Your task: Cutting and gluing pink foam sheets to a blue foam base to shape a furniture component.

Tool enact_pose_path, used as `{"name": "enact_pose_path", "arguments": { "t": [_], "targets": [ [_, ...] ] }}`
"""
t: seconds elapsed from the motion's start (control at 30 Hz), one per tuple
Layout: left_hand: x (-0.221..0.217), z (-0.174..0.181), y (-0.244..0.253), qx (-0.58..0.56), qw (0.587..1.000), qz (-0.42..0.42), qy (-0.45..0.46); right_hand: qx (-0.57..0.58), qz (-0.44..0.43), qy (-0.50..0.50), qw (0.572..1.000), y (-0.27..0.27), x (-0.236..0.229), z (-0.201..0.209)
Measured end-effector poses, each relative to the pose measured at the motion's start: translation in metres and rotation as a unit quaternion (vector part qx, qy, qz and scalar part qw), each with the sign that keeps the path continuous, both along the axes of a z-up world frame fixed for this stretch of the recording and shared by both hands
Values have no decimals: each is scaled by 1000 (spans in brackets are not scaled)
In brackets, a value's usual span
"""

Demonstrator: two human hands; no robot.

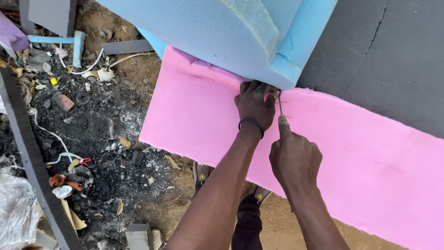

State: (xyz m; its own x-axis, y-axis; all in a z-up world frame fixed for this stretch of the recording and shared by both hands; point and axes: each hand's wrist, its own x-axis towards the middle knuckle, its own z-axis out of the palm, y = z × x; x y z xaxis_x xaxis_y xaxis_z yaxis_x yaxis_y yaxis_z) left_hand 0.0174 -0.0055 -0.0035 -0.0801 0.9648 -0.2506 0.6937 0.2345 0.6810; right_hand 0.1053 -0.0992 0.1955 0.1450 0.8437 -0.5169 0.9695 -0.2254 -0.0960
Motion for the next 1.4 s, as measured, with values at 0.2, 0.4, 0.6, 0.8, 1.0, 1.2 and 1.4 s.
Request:
{"name": "enact_pose_path", "arguments": {
  "t": [0.2, 0.4, 0.6, 0.8, 1.0, 1.2, 1.4],
  "targets": [
    [-4, 20, 6, 70, 998, -3, -3, 76, 47, -3, 996, -25, 9, -25],
    [-5, 19, -1, 88, 996, -12, 3, 86, 27, 19, 996, -41, 9, -22],
    [7, 9, -22, 211, 975, -4, 62, -51, -262, -19, 963, -109, 95, -25],
    [3, 12, -53, 283, 954, -60, 85, 194, -115, -39, 973, -54, 165, -37],
    [19, 26, -77, 277, 949, -82, 125, 383, 155, 123, 902, 78, 121, -130],
    [41, 18, -88, 234, 960, -87, 126, 346, 168, 110, 917, 104, 126, -181],
    [46, 30, -59, 68, 963, -185, 182, 331, 124, 71, 933, 121, 115, -197]
  ]
}}
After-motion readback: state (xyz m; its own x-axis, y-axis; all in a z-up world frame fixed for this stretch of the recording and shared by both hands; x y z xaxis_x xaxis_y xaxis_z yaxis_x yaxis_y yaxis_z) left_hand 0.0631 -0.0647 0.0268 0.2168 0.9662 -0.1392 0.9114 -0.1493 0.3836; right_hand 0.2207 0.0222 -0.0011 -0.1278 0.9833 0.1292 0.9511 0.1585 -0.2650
